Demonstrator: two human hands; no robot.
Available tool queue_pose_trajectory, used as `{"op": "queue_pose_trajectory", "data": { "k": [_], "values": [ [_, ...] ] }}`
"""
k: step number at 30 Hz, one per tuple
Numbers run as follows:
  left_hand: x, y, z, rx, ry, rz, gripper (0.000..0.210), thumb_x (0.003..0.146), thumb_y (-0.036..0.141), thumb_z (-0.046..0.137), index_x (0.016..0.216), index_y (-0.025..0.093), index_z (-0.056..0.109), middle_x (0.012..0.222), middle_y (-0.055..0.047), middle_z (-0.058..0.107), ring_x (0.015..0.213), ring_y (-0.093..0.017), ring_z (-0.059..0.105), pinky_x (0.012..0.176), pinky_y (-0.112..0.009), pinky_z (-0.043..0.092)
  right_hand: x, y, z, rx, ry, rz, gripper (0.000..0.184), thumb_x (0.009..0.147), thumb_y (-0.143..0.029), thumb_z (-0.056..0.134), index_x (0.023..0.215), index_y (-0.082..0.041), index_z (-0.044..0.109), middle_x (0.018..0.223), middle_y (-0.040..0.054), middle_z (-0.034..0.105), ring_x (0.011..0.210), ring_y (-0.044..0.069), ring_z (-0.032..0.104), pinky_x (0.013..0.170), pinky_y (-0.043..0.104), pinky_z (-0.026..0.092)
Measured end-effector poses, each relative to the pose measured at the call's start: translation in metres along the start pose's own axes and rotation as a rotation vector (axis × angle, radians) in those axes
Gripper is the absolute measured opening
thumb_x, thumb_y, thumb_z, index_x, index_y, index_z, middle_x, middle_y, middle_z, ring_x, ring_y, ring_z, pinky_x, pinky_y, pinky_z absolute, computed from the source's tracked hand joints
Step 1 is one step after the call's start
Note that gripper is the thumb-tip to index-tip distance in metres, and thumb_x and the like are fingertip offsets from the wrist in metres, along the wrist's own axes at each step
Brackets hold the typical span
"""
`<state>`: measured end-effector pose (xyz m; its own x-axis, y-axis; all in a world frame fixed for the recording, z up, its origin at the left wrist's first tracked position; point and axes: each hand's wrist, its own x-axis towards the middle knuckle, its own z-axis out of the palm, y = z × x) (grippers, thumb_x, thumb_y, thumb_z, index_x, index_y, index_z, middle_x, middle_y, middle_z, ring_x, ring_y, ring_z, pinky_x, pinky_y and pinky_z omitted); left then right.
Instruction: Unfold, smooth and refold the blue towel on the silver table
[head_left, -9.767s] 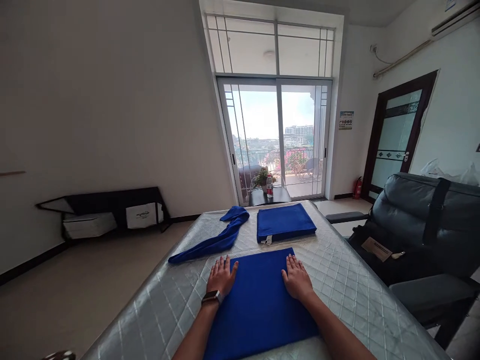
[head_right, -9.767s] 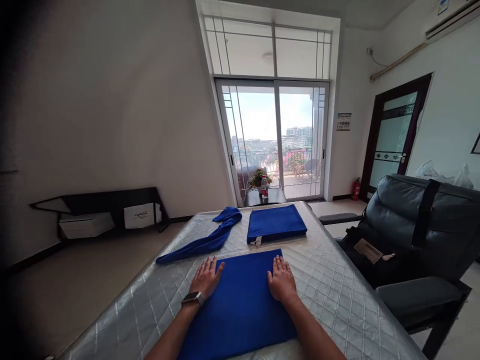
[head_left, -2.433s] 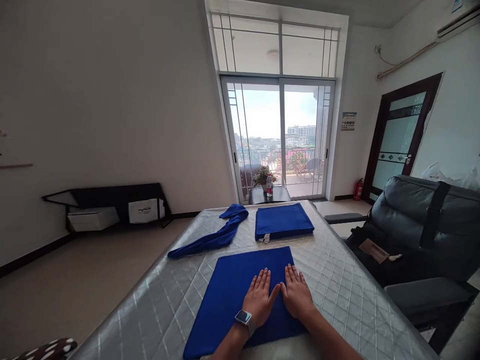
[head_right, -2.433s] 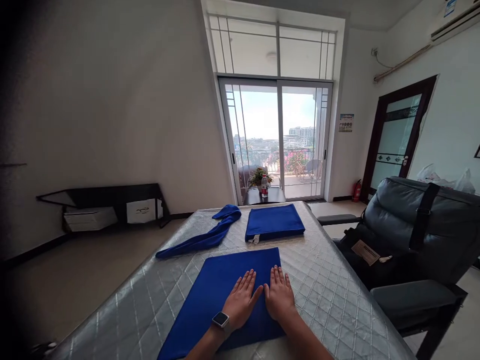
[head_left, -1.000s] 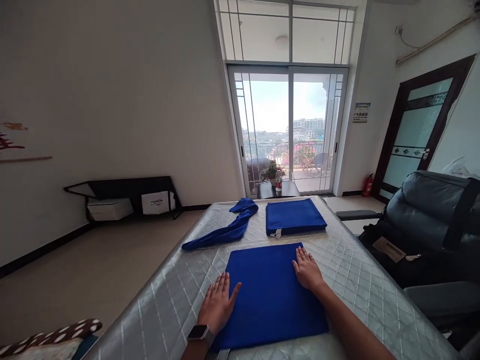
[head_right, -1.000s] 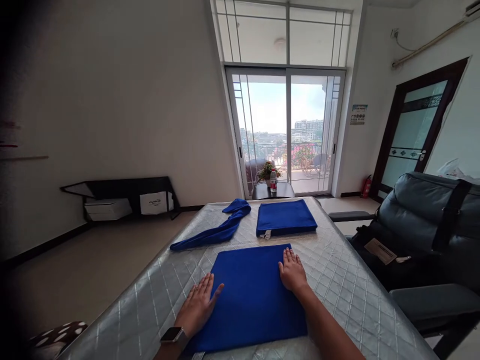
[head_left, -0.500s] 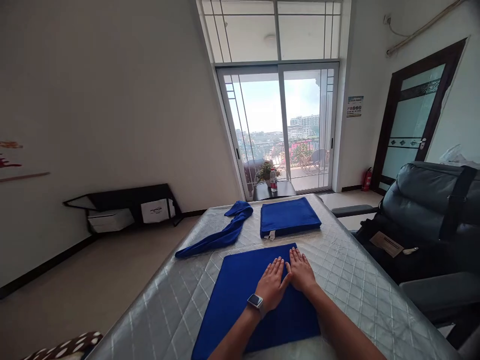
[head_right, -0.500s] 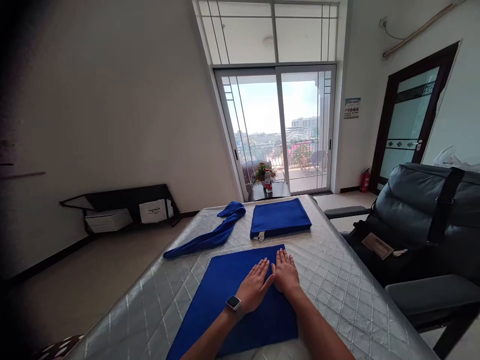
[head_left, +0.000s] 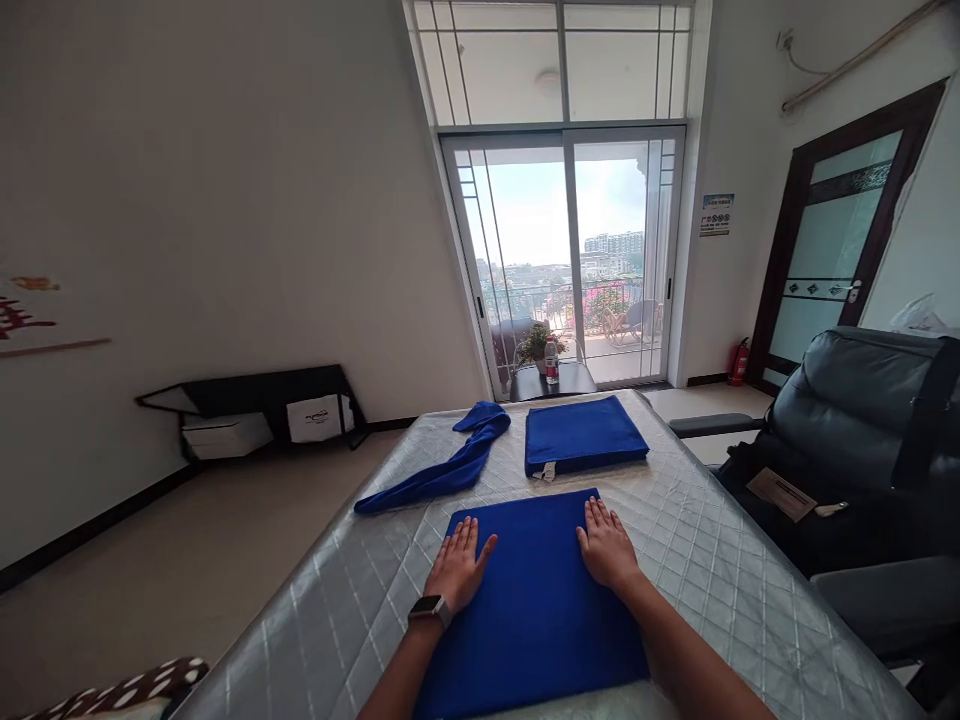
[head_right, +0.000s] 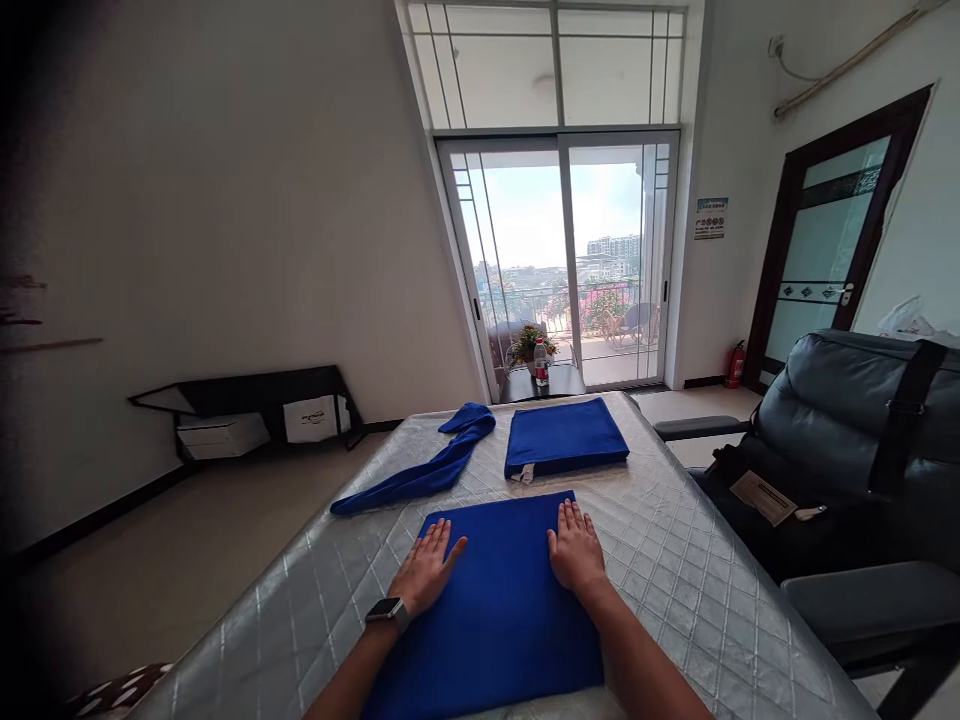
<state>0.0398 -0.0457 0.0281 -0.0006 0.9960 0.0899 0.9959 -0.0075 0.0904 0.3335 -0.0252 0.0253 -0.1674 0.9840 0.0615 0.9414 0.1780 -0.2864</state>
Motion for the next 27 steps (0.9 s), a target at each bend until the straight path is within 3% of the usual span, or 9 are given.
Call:
{"op": "queue_pose_trajectory", "data": {
  "k": [2,5,16,20,27],
  "values": [
    [0.000,-0.021,0.000,-0.048,-0.027,-0.091,0.081,0.101,0.058,0.012,0.156,0.000,0.025,0.167,-0.021,0.024,0.155,-0.030,0.023,0.126,-0.044,0.021,0.001,0.000,0.001,-0.010,0.004,-0.001,0.066,0.103,-0.040,0.017,0.160,-0.006,0.020,0.168,0.0109,0.017,0.155,0.021,0.012,0.125,0.040,0.008],
    [0.002,-0.035,0.003,-0.102,-0.045,-0.141,0.085,0.098,0.062,0.015,0.157,0.001,0.022,0.168,-0.021,0.021,0.156,-0.030,0.020,0.127,-0.046,0.019,0.002,-0.001,0.002,-0.026,0.011,-0.007,0.067,0.102,-0.042,0.016,0.159,-0.006,0.022,0.167,0.0110,0.019,0.155,0.021,0.013,0.125,0.040,0.009],
    [0.004,-0.040,0.013,-0.163,0.040,-0.105,0.084,0.097,0.066,0.019,0.156,0.008,0.030,0.166,-0.018,0.031,0.154,-0.033,0.026,0.125,-0.050,0.024,0.016,-0.016,-0.006,-0.203,0.021,0.037,0.065,0.101,-0.035,0.022,0.156,-0.001,0.030,0.165,0.0172,0.022,0.155,0.027,0.015,0.125,0.046,0.010],
    [0.004,-0.040,0.013,-0.140,0.035,-0.112,0.088,0.096,0.067,0.016,0.156,0.005,0.030,0.166,-0.019,0.030,0.155,-0.031,0.024,0.127,-0.046,0.023,0.033,-0.020,-0.014,-0.151,0.002,-0.033,0.066,0.102,-0.040,0.022,0.157,-0.005,0.029,0.166,0.0135,0.019,0.155,0.024,0.014,0.125,0.043,0.012],
    [0.009,-0.043,0.022,-0.094,0.050,-0.105,0.091,0.096,0.069,0.016,0.156,0.001,0.027,0.167,-0.021,0.025,0.155,-0.030,0.025,0.126,-0.047,0.023,0.040,-0.006,0.007,-0.076,0.073,-0.044,0.064,0.102,-0.038,0.022,0.158,-0.006,0.028,0.165,0.0114,0.026,0.154,0.021,0.020,0.125,0.040,0.016]
  ]
}}
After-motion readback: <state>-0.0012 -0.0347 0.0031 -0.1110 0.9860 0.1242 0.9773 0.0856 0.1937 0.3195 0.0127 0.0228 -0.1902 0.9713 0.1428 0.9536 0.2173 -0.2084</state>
